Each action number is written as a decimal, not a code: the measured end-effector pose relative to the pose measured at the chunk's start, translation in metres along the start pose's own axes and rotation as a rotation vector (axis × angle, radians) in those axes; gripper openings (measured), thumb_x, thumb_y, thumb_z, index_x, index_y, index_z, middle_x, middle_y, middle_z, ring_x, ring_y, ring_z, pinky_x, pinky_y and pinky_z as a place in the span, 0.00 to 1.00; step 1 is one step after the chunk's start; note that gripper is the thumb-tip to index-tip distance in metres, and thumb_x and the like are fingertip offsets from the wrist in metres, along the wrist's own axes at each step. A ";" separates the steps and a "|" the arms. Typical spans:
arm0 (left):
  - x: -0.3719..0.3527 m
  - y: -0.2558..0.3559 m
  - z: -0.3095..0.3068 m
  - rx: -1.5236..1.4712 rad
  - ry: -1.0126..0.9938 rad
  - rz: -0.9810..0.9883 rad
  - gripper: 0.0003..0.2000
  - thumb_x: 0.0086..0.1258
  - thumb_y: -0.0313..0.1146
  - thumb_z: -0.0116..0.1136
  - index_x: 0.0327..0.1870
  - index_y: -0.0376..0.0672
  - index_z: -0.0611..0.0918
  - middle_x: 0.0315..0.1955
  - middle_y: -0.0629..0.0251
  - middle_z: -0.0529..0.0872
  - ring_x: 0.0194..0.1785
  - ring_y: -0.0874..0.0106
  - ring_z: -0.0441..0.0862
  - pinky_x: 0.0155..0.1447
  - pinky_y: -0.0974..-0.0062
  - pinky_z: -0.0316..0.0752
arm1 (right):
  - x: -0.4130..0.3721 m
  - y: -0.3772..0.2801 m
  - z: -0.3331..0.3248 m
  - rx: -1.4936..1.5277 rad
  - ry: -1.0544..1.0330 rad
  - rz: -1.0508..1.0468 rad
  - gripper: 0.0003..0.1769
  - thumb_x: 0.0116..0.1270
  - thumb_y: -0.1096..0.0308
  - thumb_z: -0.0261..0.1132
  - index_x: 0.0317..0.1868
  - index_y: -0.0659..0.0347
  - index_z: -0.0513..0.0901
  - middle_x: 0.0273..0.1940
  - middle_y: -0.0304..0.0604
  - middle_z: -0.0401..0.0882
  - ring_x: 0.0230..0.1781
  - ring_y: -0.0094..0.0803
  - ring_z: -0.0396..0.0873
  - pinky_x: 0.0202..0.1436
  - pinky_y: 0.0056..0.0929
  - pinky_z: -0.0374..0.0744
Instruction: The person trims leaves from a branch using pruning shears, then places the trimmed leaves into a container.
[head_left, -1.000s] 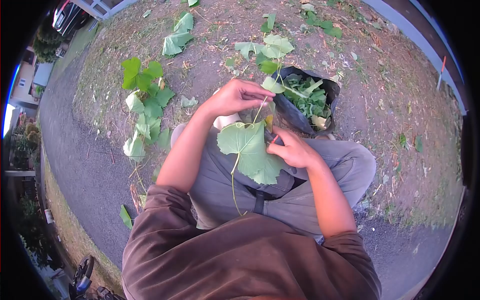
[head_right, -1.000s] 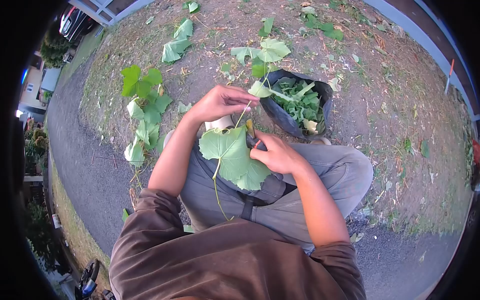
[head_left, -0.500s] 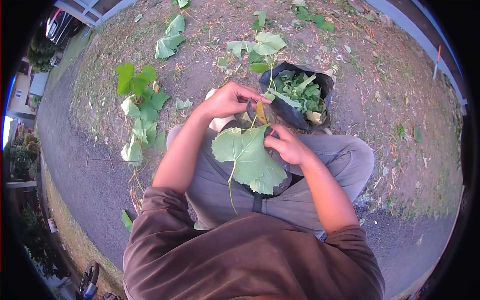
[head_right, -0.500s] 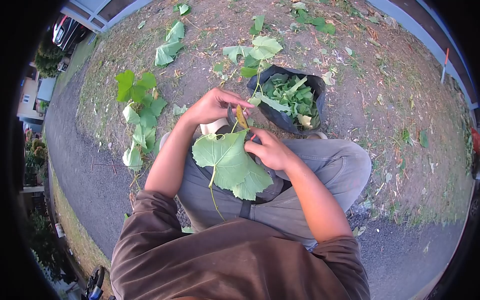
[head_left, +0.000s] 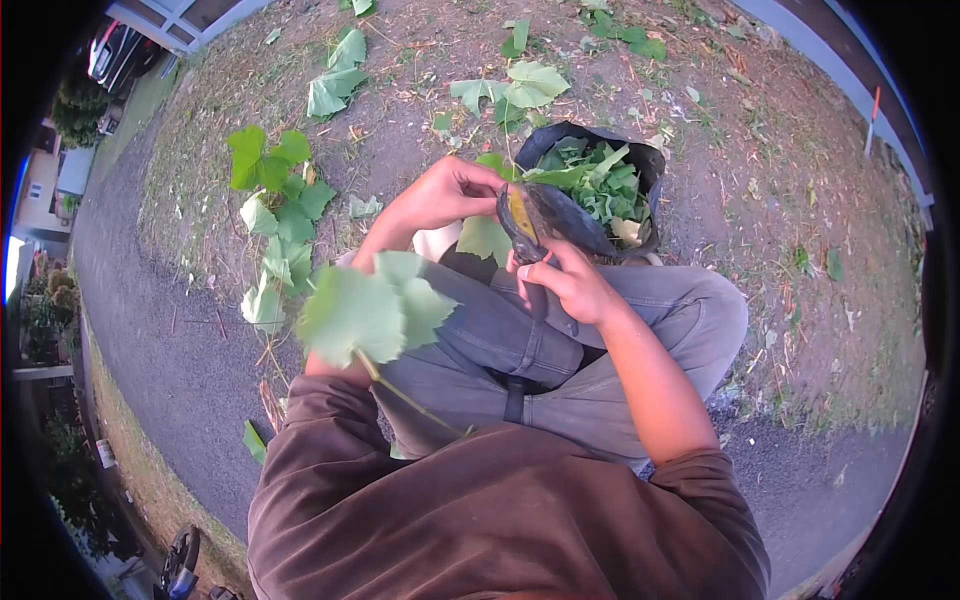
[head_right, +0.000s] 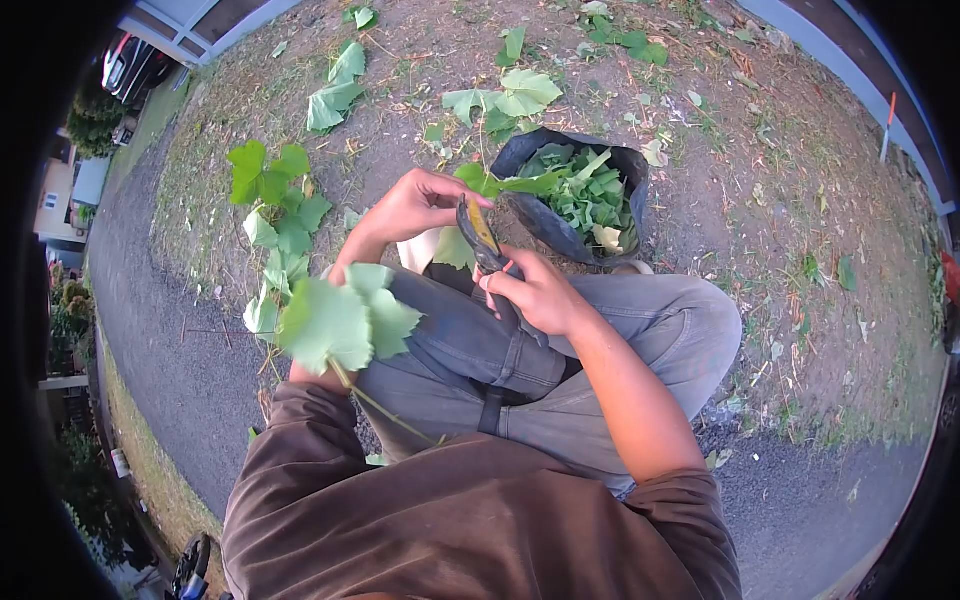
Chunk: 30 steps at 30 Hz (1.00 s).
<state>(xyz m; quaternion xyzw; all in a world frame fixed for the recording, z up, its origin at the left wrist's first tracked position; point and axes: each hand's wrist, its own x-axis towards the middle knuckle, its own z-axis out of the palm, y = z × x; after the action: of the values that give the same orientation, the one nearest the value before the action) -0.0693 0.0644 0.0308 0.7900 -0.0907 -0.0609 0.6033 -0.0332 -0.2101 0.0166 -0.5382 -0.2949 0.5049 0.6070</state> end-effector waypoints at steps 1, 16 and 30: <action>0.000 0.000 -0.002 0.001 0.000 0.000 0.14 0.74 0.22 0.67 0.59 0.38 0.92 0.46 0.63 0.94 0.43 0.81 0.86 0.51 0.76 0.82 | 0.001 0.001 0.000 0.000 0.000 -0.001 0.14 0.75 0.64 0.62 0.53 0.64 0.82 0.38 0.41 0.86 0.42 0.24 0.84 0.48 0.31 0.80; -0.030 0.006 -0.078 -0.112 1.051 0.151 0.09 0.76 0.31 0.72 0.52 0.39 0.93 0.43 0.69 0.93 0.44 0.81 0.86 0.50 0.78 0.81 | -0.001 -0.008 -0.012 0.321 0.129 -0.089 0.23 0.75 0.59 0.57 0.63 0.64 0.79 0.48 0.48 0.87 0.53 0.38 0.87 0.60 0.41 0.85; 0.056 0.312 -0.153 -0.531 0.649 0.628 0.13 0.82 0.38 0.66 0.59 0.42 0.87 0.47 0.69 0.90 0.49 0.75 0.88 0.51 0.76 0.82 | -0.017 -0.026 -0.011 0.427 0.119 -0.177 0.24 0.75 0.60 0.56 0.66 0.61 0.79 0.51 0.48 0.88 0.56 0.36 0.86 0.63 0.41 0.83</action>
<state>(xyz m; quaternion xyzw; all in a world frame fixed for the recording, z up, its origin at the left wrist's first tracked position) -0.0049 0.1167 0.3727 0.5228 -0.1132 0.3499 0.7691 -0.0212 -0.2273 0.0420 -0.3983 -0.1912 0.4683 0.7652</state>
